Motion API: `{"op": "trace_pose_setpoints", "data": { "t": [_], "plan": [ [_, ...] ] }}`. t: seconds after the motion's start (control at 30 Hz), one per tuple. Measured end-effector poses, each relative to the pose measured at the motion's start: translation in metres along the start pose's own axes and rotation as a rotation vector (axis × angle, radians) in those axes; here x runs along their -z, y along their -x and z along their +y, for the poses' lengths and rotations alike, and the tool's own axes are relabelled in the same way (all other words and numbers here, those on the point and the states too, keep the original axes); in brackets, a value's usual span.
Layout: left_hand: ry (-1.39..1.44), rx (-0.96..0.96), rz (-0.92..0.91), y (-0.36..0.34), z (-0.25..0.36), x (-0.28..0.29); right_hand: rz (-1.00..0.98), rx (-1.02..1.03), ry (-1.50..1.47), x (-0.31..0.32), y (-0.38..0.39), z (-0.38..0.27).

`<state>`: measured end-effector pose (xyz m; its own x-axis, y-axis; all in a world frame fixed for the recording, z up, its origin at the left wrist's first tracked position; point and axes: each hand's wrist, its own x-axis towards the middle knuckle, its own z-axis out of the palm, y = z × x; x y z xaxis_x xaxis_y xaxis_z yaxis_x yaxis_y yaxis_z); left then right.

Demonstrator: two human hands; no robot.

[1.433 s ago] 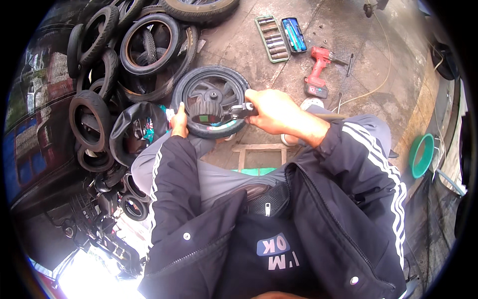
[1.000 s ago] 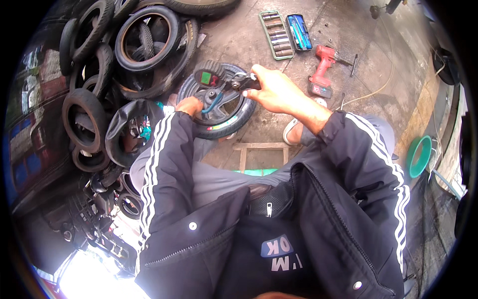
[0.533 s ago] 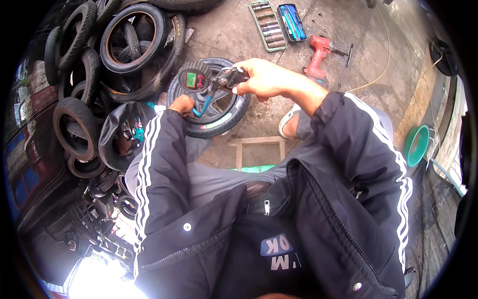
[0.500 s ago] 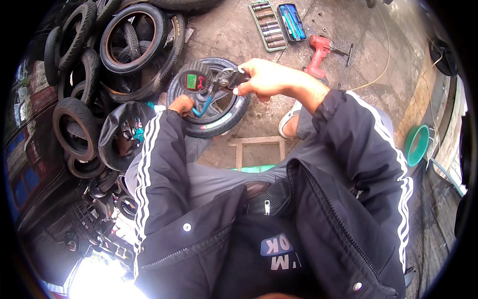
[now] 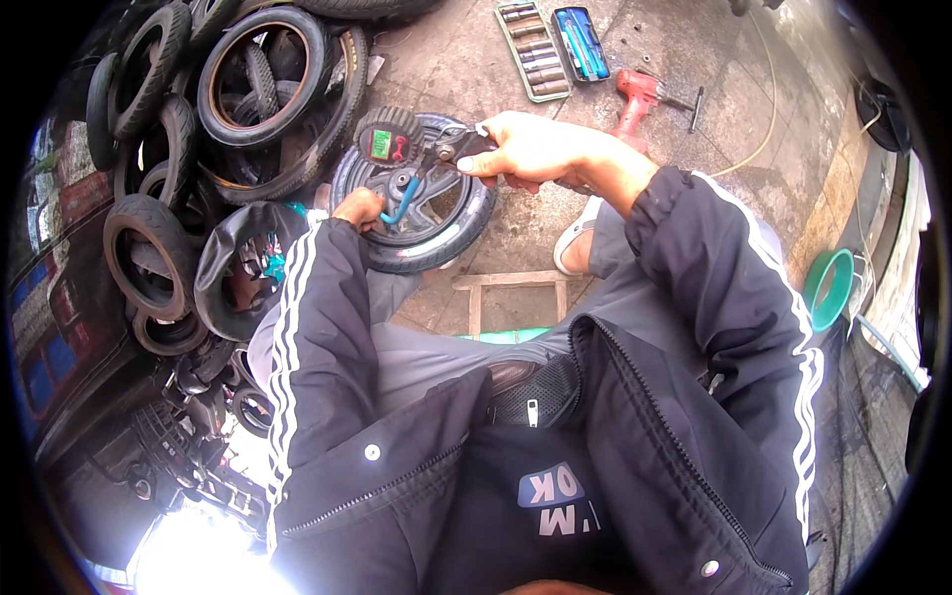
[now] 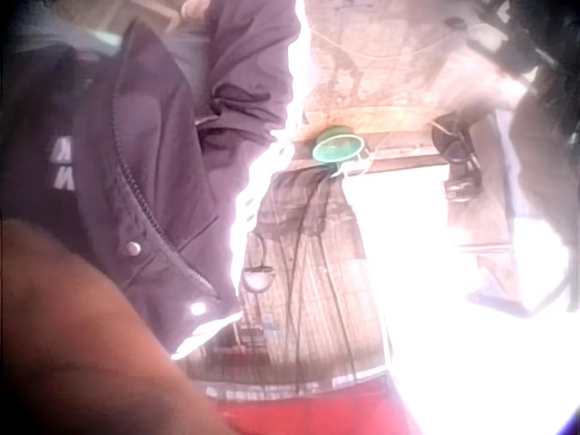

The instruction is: The person uses a digital tire pressure gauge to check the pressure of a small tire, then uses a manual hand pump to inflate it. They repeatedly check the pressure and pump the tire, eventually lifting it to inspect the rim and tire before placing it on a scooter.

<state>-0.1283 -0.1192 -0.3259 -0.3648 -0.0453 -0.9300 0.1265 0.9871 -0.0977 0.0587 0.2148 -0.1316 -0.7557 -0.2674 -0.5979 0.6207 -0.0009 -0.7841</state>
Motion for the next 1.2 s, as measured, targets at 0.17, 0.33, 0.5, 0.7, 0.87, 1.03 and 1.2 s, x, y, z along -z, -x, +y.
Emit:
{"op": "trace_pose_setpoints", "data": {
  "t": [0.17, 0.33, 0.5, 0.7, 0.87, 1.03, 1.2],
  "plan": [
    [0.055, -0.025, 0.009, 0.0, -0.003, 0.0, 0.013, -0.02, -0.014, 0.002, 0.0, -0.001],
    [-0.061, 0.045, -0.002, 0.018, 0.013, 0.009, 0.079, -0.026, 0.021, 0.004, 0.003, -0.008],
    [0.024, 0.064, -0.086, 0.024, 0.004, 0.023, 0.128, 0.026, 0.033, 0.001, -0.003, -0.028],
    [0.058, 0.065, -0.083, 0.012, -0.001, 0.023, 0.177, 0.057, 0.113, -0.001, -0.009, -0.041],
    [-0.027, 0.048, -0.101, 0.001, 0.004, 0.021, 0.191, 0.042, 0.141, -0.005, -0.004, -0.046],
    [-0.059, 0.074, -0.093, -0.022, -0.013, 0.012, 0.078, 0.02, 0.082, 0.002, -0.017, -0.03],
    [-0.056, 0.046, -0.012, -0.005, 0.003, 0.012, -0.024, -0.011, -0.121, 0.011, -0.011, -0.011]
  ]
}}
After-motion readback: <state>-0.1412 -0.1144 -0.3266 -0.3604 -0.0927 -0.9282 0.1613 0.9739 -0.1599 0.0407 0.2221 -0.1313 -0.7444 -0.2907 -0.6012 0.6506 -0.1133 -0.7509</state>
